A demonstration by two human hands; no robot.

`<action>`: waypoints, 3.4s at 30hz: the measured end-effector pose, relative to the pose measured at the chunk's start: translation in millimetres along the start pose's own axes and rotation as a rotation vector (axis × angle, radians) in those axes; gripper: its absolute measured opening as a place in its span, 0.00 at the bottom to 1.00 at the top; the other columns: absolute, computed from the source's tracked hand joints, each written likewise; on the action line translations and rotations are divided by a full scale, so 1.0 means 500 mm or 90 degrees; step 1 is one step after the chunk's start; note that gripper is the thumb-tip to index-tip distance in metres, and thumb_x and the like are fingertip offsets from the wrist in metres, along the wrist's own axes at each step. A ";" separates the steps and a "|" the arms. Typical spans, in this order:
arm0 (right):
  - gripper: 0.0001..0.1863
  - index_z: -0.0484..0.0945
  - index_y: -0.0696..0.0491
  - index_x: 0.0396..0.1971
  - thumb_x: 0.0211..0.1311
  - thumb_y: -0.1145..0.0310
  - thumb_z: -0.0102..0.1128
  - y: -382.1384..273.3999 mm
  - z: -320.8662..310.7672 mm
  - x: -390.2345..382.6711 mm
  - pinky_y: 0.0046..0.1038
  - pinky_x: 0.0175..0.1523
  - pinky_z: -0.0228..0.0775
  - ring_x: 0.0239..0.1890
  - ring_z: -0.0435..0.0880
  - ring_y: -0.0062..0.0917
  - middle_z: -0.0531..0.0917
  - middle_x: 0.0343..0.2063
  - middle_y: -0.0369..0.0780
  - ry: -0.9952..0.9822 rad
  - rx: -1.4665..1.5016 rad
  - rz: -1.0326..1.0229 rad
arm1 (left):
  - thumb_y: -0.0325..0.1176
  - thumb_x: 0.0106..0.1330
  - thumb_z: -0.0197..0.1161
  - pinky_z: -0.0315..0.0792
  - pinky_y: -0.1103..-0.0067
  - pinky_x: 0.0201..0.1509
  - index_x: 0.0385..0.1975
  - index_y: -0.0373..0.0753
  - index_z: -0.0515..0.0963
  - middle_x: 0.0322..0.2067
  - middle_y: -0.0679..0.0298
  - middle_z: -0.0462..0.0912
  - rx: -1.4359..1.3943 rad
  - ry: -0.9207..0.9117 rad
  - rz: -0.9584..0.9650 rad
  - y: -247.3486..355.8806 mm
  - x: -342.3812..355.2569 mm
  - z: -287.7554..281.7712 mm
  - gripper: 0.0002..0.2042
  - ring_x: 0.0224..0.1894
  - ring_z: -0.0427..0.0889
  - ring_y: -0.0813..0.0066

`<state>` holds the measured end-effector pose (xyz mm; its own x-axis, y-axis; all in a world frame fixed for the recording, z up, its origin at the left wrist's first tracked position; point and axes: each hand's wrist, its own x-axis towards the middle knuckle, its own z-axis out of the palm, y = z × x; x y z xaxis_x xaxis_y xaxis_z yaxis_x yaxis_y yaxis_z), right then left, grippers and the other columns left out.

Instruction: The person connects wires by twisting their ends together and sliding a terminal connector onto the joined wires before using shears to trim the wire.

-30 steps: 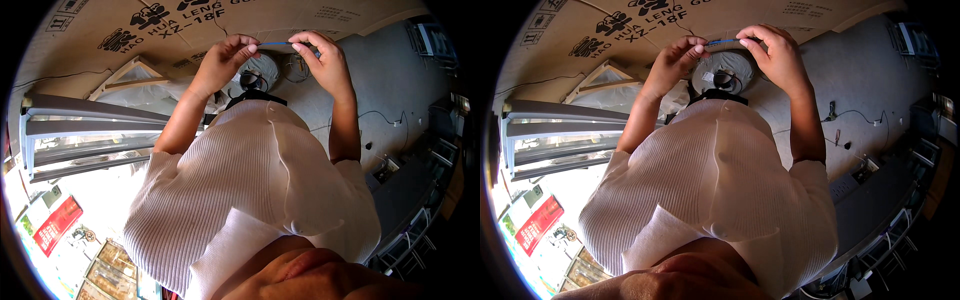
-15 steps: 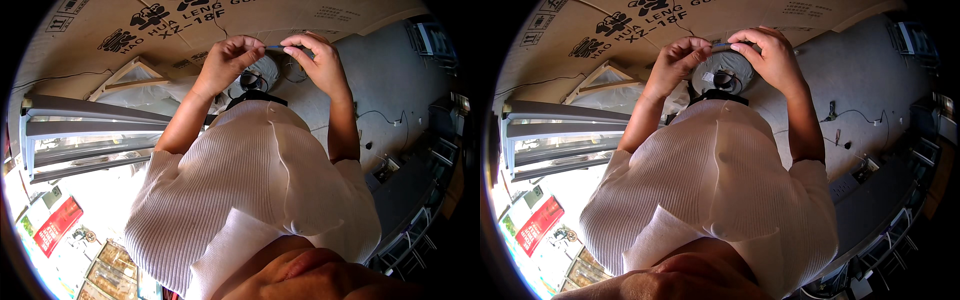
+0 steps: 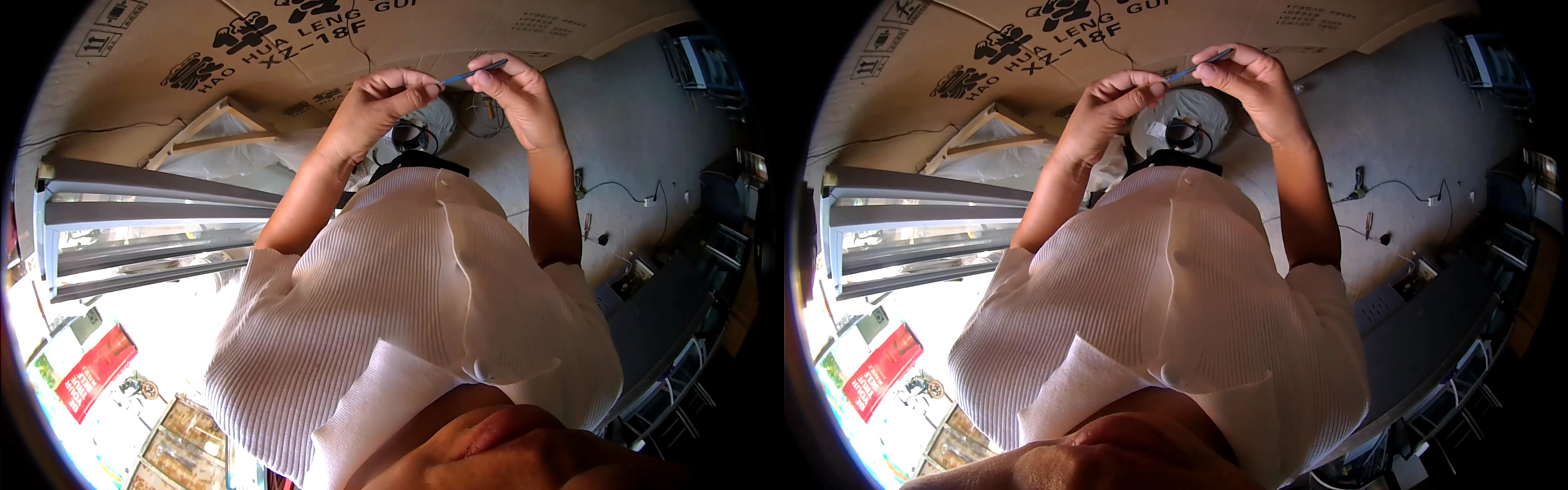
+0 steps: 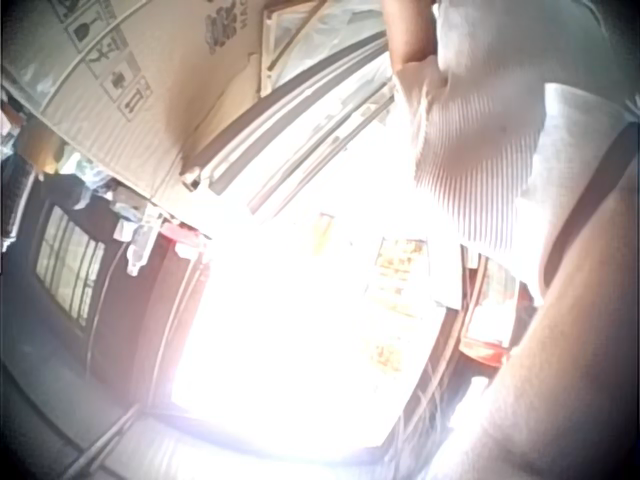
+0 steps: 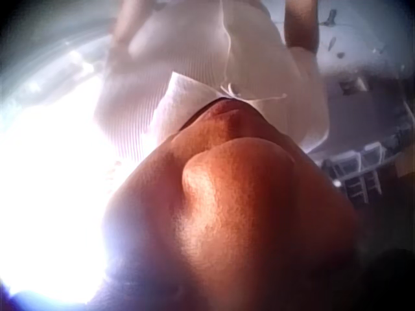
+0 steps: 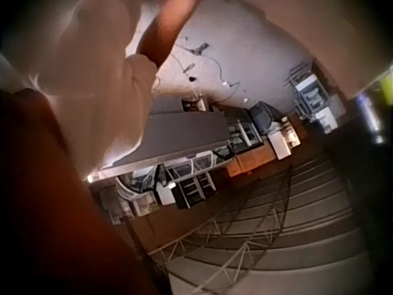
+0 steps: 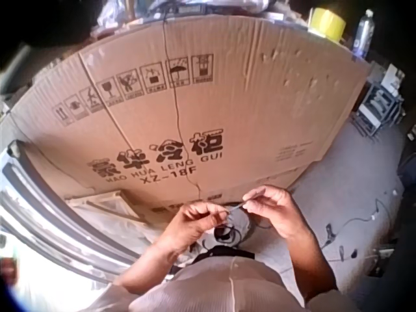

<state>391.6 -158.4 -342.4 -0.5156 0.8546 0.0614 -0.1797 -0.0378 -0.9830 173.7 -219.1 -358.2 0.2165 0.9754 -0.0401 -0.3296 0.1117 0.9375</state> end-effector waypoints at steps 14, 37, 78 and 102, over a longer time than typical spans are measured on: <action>0.10 0.78 0.55 0.42 0.67 0.66 0.54 0.038 0.051 -0.009 0.21 0.48 0.71 0.38 0.77 0.15 0.81 0.35 0.34 0.099 0.073 0.012 | 0.30 0.64 0.63 0.72 0.86 0.44 0.40 0.32 0.80 0.35 0.67 0.83 0.022 0.062 0.051 -0.013 0.002 0.025 0.09 0.38 0.78 0.85; 0.10 0.80 0.55 0.36 0.66 0.64 0.57 0.034 0.076 -0.017 0.20 0.46 0.73 0.37 0.80 0.15 0.84 0.37 0.36 0.146 0.112 -0.009 | 0.29 0.65 0.62 0.72 0.86 0.44 0.40 0.32 0.79 0.35 0.66 0.83 0.042 0.056 0.119 -0.015 0.001 0.037 0.09 0.37 0.78 0.84; 0.16 0.83 0.45 0.35 0.42 0.72 0.72 0.020 0.041 0.013 0.26 0.38 0.66 0.29 0.76 0.22 0.77 0.28 0.31 0.167 -0.687 -0.505 | 0.34 0.63 0.64 0.74 0.87 0.39 0.42 0.37 0.79 0.34 0.70 0.83 0.014 0.050 -0.100 -0.003 -0.001 0.013 0.11 0.38 0.81 0.83; 0.10 0.81 0.43 0.25 0.39 0.72 0.68 -0.020 0.009 0.039 0.26 0.44 0.60 0.32 0.75 0.18 0.78 0.27 0.24 0.014 -0.808 -0.625 | 0.35 0.65 0.60 0.74 0.88 0.36 0.39 0.42 0.79 0.31 0.74 0.79 -0.053 0.059 -0.196 0.015 0.002 0.011 0.08 0.32 0.75 0.88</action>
<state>379.6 -143.5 -330.6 -0.6120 0.2955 0.7336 0.3660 0.9281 -0.0685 176.6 -218.4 -349.2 0.2342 0.9059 -0.3527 -0.3370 0.4160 0.8446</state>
